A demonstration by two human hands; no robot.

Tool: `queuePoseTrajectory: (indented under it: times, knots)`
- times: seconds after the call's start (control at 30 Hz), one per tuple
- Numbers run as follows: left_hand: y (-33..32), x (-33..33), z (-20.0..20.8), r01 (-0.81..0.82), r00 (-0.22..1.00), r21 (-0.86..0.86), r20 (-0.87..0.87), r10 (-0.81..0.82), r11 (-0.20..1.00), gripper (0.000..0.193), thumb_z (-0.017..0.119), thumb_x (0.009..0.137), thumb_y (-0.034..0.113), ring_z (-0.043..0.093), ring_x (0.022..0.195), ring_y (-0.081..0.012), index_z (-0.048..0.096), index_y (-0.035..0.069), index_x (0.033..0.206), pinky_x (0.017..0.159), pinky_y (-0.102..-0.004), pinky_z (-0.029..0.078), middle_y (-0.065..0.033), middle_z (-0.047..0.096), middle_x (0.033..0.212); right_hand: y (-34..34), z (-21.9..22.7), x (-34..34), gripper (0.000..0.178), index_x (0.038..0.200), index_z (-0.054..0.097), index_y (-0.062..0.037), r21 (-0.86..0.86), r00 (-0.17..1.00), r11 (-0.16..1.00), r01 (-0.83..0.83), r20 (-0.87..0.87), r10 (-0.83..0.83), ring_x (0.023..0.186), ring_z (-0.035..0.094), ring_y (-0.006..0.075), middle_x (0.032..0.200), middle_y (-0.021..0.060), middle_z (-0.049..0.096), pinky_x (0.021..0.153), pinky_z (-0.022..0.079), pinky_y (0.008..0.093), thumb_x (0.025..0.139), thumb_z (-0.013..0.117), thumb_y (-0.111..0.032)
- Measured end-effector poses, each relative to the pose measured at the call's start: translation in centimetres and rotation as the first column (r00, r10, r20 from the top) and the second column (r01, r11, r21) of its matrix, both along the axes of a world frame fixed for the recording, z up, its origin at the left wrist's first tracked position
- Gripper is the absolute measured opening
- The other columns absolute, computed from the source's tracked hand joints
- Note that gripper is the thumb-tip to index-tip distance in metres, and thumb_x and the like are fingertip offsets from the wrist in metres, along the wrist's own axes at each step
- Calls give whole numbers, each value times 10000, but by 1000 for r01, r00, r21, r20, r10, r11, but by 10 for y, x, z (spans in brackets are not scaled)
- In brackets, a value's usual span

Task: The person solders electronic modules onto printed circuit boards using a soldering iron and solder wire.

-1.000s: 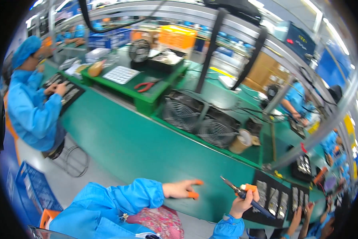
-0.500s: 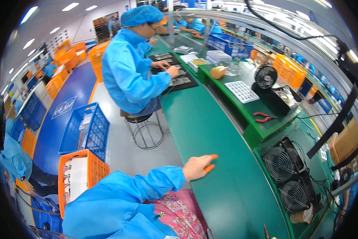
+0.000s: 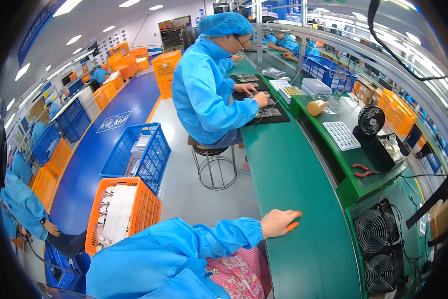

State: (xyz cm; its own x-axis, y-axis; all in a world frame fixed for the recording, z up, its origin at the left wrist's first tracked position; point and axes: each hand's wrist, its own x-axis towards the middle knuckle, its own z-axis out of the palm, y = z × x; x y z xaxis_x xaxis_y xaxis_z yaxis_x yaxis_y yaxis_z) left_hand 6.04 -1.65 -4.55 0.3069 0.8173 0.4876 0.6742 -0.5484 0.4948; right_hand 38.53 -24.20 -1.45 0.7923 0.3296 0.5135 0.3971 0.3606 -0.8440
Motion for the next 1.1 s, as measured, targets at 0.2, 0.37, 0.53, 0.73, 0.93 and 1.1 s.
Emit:
queuePoseTrajectory:
  times: [0.2,0.37,0.53,0.73,0.93,1.1]
  knots:
    - [1,-3,0,6,1000,-35,-15,-6,999,278,553,848,225,596,694,-326,505,69,1074,601,-424,496,-117,599,842,-17,-65,53,182,626,477,-48,131,639,922,365,685,-350,567,416,125,615,32,448,510,341,253,766,495,-163]
    - [1,-4,3,12,999,-64,-34,-14,998,276,551,848,225,597,699,-334,503,71,1071,604,-432,497,-122,601,834,3,-62,58,185,629,481,-46,-2,769,968,253,607,-200,567,418,127,615,32,450,509,344,254,770,494,-165]
    - [2,-5,-4,19,1000,-21,15,-19,1000,287,584,808,203,590,710,-354,494,54,1037,614,-448,482,-144,597,800,50,-51,49,189,633,486,-43,-150,876,989,14,478,60,568,421,128,616,33,452,507,346,256,775,492,-168]
    - [-1,-1,-2,25,999,-35,29,-24,999,269,587,801,204,586,712,-357,498,44,997,614,-456,470,-153,597,787,103,-41,22,195,638,493,-39,-314,878,900,-301,278,390,568,425,130,617,35,455,506,350,257,781,490,-172]
    - [1,-5,-5,55,998,-100,25,-53,993,283,579,820,227,596,752,-341,506,53,1030,647,-440,484,-153,607,838,83,-31,0,201,643,499,-35,-455,876,794,-404,59,479,568,429,132,619,36,458,504,353,259,787,488,-175]
    - [4,-5,-10,70,996,-150,67,-61,986,312,597,812,250,600,759,-337,513,65,1049,662,-434,487,-155,614,842,7,-20,-3,206,647,504,-32,-548,946,773,-319,-133,296,568,432,133,619,37,460,503,356,260,792,486,-178]
